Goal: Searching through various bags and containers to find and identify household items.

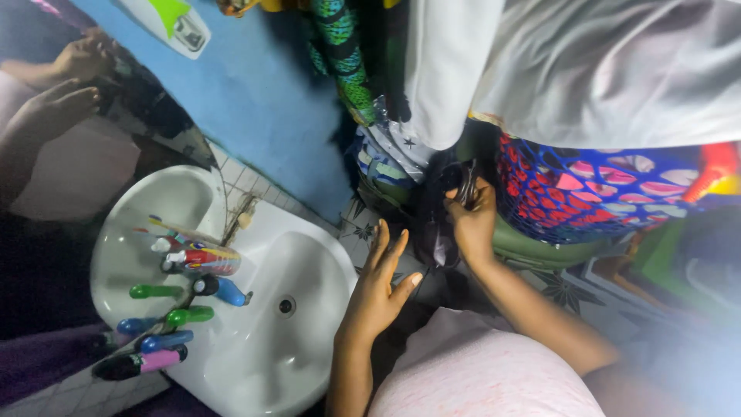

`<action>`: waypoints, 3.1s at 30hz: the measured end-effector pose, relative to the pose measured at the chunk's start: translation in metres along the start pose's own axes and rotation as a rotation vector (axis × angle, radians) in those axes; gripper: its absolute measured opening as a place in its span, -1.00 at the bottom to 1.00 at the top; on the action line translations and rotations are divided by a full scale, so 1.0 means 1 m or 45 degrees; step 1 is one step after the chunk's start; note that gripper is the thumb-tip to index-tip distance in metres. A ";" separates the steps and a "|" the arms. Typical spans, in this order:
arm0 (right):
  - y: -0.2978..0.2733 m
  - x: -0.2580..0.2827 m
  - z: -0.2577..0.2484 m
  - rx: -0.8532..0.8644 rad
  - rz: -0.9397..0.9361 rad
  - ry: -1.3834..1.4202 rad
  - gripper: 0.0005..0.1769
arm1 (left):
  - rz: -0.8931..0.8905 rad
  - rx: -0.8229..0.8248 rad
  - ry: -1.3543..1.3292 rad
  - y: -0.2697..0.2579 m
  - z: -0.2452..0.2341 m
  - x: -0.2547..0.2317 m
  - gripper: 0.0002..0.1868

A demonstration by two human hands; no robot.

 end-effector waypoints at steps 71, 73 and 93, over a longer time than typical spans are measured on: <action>0.079 0.089 -0.776 -0.320 0.188 -0.097 -0.38 | 0.584 0.787 -0.277 0.243 0.632 -0.329 -0.65; 0.097 0.076 -0.782 -0.252 0.194 -0.121 -0.37 | 0.373 0.879 -0.450 0.237 0.680 -0.297 -0.61; 0.204 0.077 -0.872 0.363 0.334 -0.213 -0.76 | -0.645 -0.422 -1.297 0.159 0.762 -0.274 -0.70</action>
Point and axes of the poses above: each hand's wrist, its own y-axis towards the middle knuckle, its own z-axis out of the palm, x = y × z, the point moved 10 cm from there along y, towards the middle knuckle, and after that the axes turned 11 degrees about z, right-handed, at the moved point
